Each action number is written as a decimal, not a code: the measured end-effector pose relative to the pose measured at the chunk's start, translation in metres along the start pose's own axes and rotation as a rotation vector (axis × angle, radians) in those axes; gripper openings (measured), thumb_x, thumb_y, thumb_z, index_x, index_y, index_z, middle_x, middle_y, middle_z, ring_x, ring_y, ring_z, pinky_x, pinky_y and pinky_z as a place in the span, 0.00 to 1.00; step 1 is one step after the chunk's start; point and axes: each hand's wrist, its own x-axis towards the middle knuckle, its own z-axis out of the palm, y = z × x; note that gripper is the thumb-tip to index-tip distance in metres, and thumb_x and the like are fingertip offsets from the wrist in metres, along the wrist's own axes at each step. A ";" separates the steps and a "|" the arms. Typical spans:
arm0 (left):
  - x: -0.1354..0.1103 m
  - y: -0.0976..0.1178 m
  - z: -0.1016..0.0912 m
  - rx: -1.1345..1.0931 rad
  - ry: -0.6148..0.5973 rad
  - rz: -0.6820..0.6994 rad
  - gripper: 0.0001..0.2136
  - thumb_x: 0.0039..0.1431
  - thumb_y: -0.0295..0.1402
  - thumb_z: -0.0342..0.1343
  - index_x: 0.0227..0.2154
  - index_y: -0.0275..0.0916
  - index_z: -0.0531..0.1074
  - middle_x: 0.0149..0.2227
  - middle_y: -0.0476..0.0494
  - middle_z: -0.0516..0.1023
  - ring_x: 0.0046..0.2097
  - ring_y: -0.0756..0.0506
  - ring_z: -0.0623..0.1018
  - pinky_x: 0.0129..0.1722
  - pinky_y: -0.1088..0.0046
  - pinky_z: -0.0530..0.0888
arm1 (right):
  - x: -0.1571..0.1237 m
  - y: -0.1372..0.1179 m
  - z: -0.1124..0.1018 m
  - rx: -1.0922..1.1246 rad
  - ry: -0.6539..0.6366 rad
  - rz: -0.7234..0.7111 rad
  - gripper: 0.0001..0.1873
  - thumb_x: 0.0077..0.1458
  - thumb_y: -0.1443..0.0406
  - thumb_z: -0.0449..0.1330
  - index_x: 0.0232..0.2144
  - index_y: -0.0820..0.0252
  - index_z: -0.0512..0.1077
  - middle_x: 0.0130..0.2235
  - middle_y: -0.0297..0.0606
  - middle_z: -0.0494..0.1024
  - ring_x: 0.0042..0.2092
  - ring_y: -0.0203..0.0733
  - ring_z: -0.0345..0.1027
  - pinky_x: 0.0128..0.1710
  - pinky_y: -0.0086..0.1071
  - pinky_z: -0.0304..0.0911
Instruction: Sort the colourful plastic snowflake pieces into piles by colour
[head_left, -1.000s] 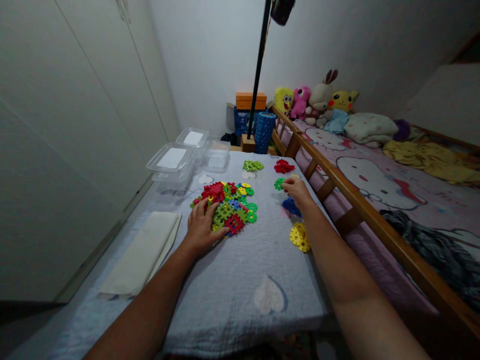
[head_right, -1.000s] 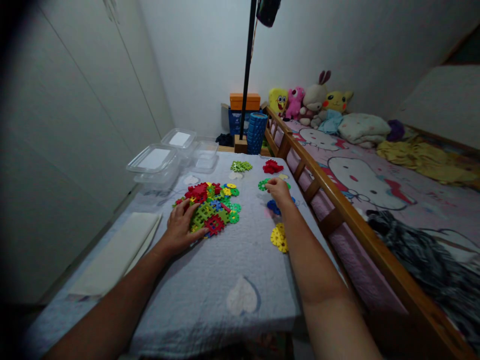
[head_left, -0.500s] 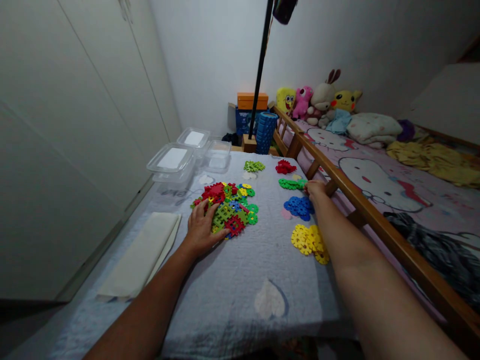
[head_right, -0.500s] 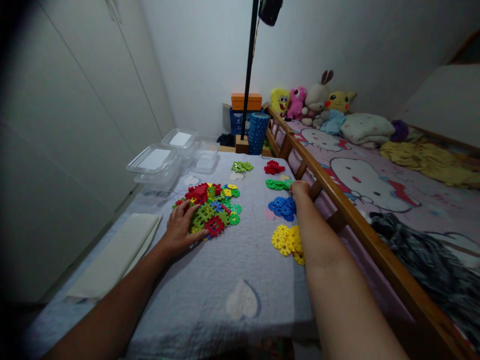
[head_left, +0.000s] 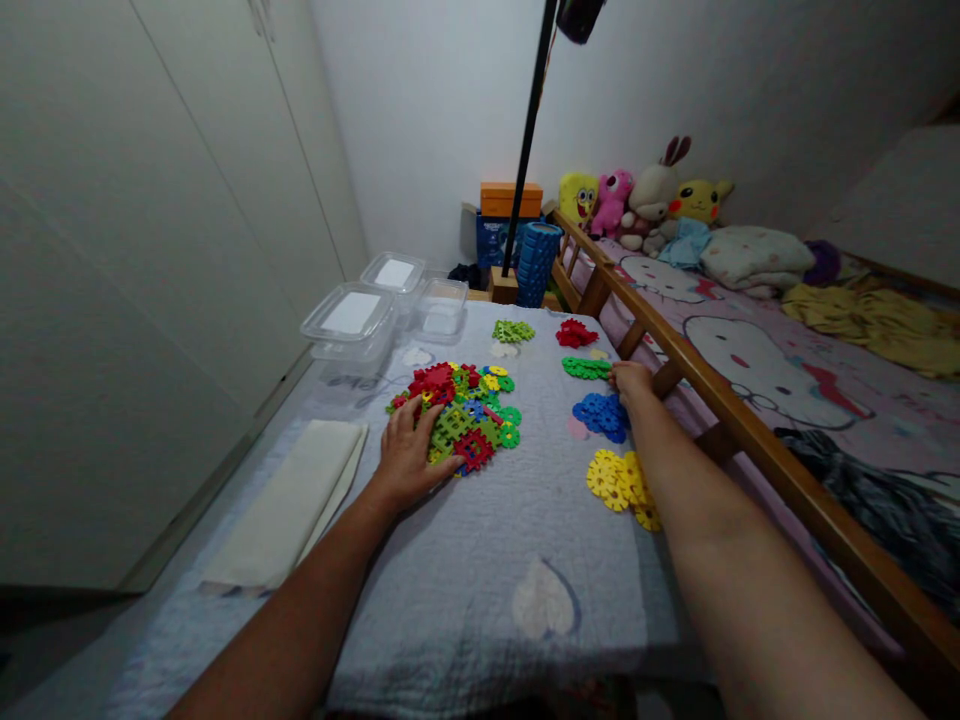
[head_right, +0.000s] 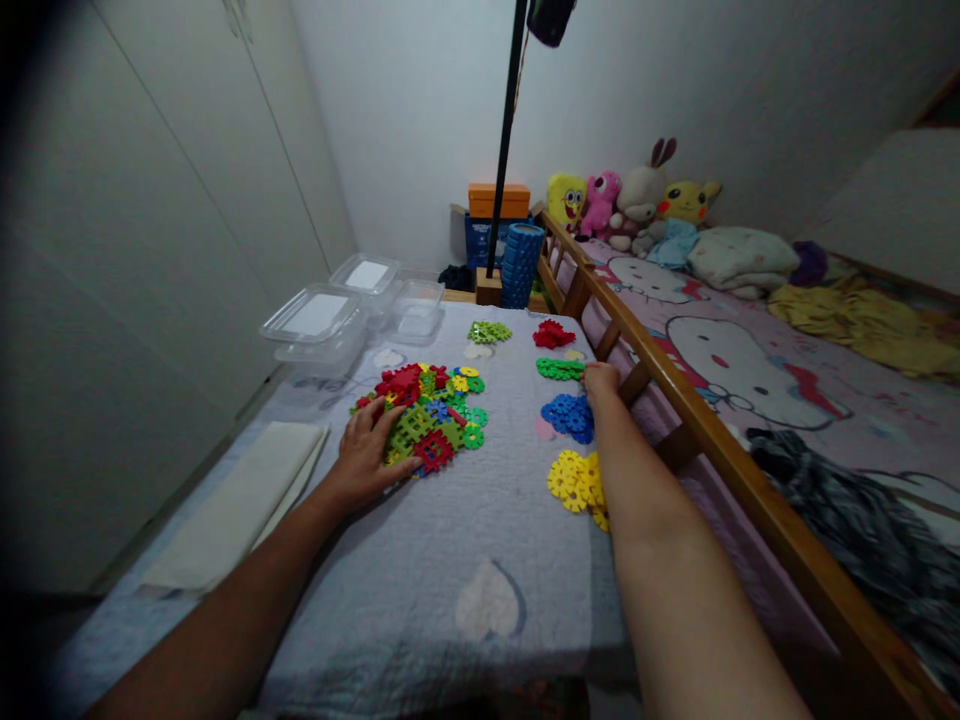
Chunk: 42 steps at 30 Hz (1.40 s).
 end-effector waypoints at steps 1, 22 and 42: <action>0.000 0.000 0.000 -0.002 -0.004 -0.002 0.38 0.53 0.52 0.63 0.65 0.43 0.64 0.70 0.32 0.53 0.70 0.27 0.56 0.68 0.42 0.57 | -0.003 -0.001 -0.001 0.002 -0.003 -0.014 0.10 0.46 0.76 0.59 0.33 0.66 0.77 0.18 0.28 0.68 0.19 0.31 0.60 0.18 0.22 0.54; 0.001 0.003 -0.001 0.019 0.068 -0.026 0.38 0.52 0.51 0.64 0.64 0.43 0.63 0.69 0.32 0.56 0.70 0.28 0.58 0.68 0.44 0.58 | -0.191 0.021 0.033 -0.629 -0.743 -0.905 0.22 0.50 0.68 0.68 0.50 0.61 0.77 0.51 0.45 0.77 0.55 0.48 0.67 0.58 0.39 0.59; 0.002 0.003 -0.001 -0.009 0.063 -0.016 0.40 0.51 0.49 0.65 0.65 0.44 0.61 0.69 0.32 0.57 0.69 0.28 0.59 0.68 0.45 0.58 | -0.187 0.032 0.033 -0.407 -0.630 -0.762 0.14 0.54 0.70 0.62 0.44 0.59 0.79 0.42 0.40 0.72 0.45 0.42 0.69 0.50 0.34 0.64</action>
